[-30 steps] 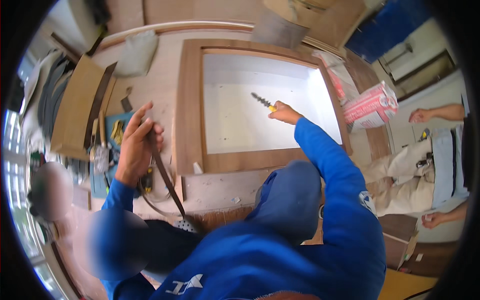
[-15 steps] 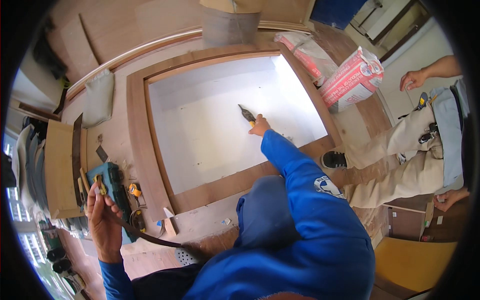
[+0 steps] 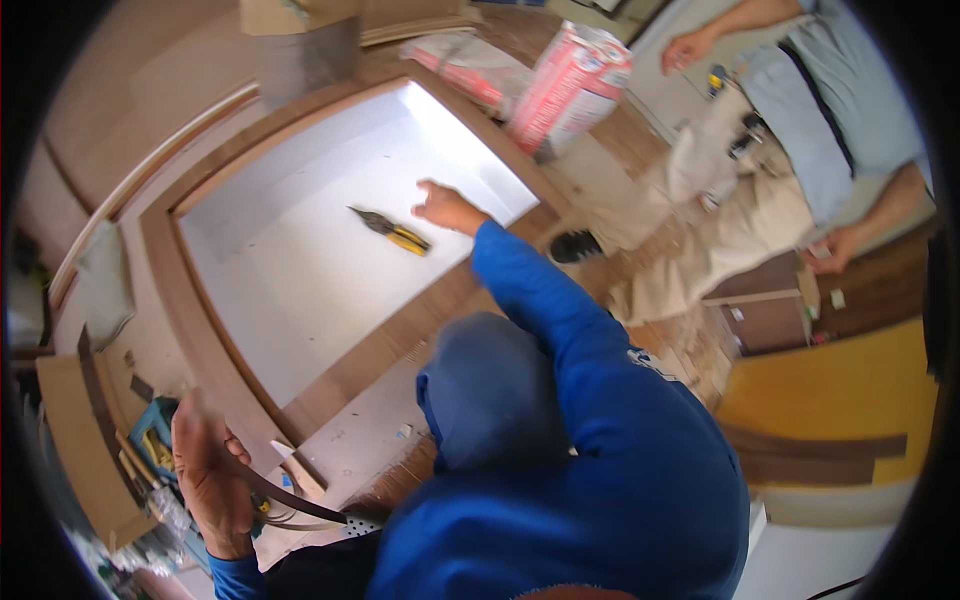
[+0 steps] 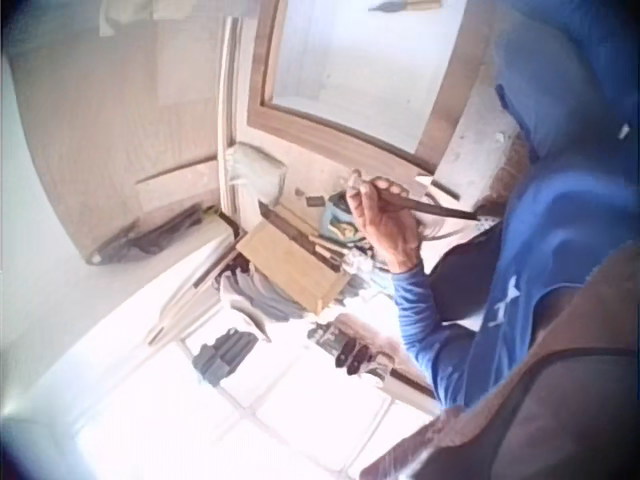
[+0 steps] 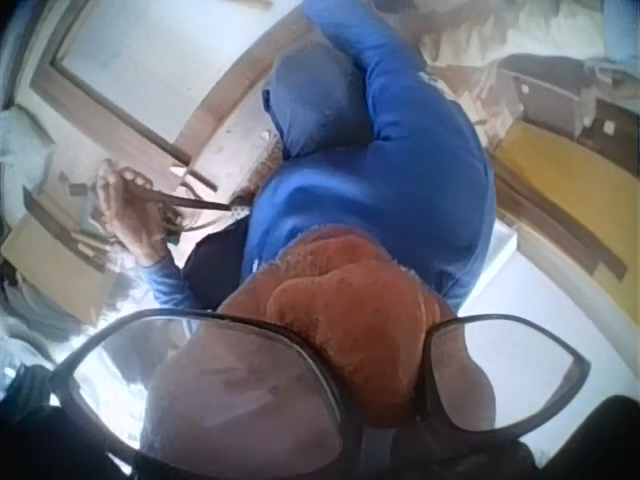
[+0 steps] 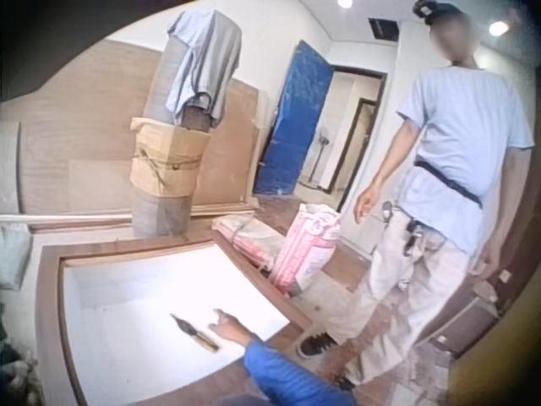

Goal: Applying adhesive edging tape to the border of a wooden furniture panel and then checking the fit within a cabinet frame.

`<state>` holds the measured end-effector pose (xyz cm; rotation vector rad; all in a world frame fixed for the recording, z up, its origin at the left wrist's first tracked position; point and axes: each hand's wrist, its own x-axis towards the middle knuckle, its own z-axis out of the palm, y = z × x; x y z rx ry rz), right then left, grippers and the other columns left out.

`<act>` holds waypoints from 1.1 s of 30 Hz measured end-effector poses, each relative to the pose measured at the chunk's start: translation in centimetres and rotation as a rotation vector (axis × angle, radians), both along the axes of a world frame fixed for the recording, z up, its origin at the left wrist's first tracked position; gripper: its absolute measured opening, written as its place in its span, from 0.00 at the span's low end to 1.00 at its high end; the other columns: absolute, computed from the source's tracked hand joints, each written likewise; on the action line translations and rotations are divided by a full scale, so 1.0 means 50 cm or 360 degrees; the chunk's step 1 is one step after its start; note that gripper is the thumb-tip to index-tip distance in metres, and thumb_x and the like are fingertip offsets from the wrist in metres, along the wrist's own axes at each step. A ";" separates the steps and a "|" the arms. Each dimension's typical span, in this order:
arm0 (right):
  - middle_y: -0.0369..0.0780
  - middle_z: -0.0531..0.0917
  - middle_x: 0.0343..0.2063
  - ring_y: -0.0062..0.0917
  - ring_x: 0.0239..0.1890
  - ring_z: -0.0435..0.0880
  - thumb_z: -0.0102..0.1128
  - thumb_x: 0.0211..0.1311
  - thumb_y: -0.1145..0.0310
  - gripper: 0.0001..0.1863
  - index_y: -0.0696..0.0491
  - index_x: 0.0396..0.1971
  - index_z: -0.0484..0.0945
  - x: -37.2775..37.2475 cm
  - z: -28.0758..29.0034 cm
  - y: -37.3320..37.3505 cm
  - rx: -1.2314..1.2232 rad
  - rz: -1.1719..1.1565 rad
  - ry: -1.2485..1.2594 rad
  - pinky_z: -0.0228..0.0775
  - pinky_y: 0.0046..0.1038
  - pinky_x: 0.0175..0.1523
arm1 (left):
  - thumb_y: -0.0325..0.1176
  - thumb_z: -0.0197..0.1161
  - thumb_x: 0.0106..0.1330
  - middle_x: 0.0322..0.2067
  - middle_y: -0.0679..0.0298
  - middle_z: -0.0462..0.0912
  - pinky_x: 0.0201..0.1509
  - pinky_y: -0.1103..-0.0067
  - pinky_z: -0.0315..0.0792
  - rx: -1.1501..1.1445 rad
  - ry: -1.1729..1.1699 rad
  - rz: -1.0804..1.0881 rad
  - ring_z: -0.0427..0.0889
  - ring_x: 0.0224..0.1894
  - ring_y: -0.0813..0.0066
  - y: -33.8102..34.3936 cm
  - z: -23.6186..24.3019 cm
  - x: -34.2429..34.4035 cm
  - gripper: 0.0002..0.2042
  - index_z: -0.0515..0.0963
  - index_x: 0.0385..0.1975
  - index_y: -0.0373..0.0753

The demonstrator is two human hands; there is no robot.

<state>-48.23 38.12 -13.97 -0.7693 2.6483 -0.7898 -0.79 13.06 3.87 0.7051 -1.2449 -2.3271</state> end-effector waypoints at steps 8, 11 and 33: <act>0.40 0.83 0.34 0.21 0.31 0.82 0.59 0.60 0.73 0.23 0.60 0.57 0.73 0.215 0.314 0.745 -0.0611 -0.1475 0.1161 0.75 0.23 0.35 | 0.34 0.53 0.77 0.33 0.67 0.78 0.35 0.84 0.75 0.0091 0.0105 -0.0245 0.77 0.31 0.81 0.013 -0.020 -0.025 0.18 0.67 0.63 0.37; 0.38 0.80 0.22 0.25 0.21 0.79 0.59 0.59 0.66 0.15 0.59 0.43 0.79 0.268 0.374 1.023 0.0355 -0.1741 0.2299 0.74 0.28 0.29 | 0.34 0.53 0.77 0.37 0.66 0.79 0.39 0.84 0.75 0.0204 0.0137 -0.0292 0.78 0.35 0.81 0.006 -0.010 -0.021 0.20 0.66 0.66 0.37; 0.46 0.81 0.37 0.34 0.38 0.81 0.61 0.66 0.65 0.18 0.59 0.51 0.78 0.455 0.533 -0.017 0.0096 0.1022 0.0507 0.73 0.33 0.45 | 0.34 0.51 0.78 0.35 0.63 0.82 0.40 0.79 0.78 0.0094 0.0310 0.0210 0.82 0.33 0.75 -0.049 0.009 0.062 0.16 0.69 0.60 0.37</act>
